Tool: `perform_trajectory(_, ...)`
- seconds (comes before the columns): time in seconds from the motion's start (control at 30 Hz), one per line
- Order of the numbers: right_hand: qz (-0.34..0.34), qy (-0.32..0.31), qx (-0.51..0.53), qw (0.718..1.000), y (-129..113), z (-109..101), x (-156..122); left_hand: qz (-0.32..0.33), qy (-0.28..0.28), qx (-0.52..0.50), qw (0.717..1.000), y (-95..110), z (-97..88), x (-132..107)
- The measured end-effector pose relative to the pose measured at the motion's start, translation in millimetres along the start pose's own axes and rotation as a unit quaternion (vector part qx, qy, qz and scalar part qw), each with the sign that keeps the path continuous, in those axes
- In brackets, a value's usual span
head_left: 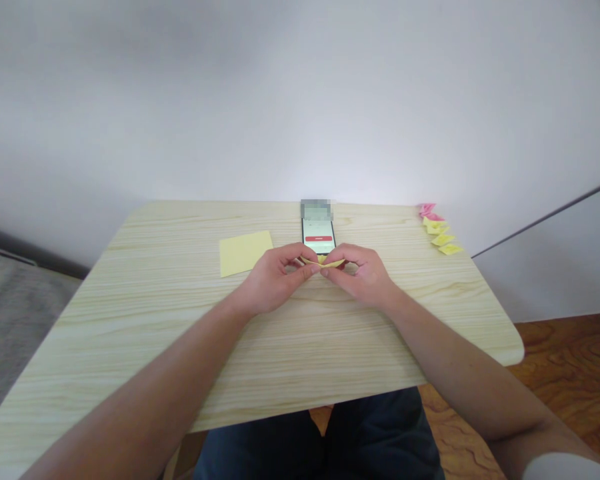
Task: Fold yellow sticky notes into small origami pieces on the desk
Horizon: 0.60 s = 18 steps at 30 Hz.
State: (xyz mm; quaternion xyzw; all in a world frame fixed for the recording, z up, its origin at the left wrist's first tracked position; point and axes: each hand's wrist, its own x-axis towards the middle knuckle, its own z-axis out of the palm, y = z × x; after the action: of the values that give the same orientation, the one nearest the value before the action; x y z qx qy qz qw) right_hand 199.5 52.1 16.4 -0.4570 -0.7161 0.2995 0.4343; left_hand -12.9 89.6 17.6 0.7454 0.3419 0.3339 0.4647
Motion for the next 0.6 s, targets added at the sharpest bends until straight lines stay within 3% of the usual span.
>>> perform_trajectory(0.17, 0.012, -0.006, 0.002, 1.0, -1.6, 0.6, -0.6, 0.013, 0.027, 0.009, 1.0, -2.3, 1.1, 0.5)
perform_trajectory(0.33, 0.044, 0.035, 0.038, 0.998, 1.6, 4.4, -1.6, 0.014, 0.053, 0.016, 0.998, -1.3, 4.7, -0.5)
perform_trajectory(0.6, 0.072, 0.032, 0.1, 0.992, 4.3, 6.3, -1.1, -0.007, 0.073, -0.087, 0.993, -0.7, 7.8, -0.7)
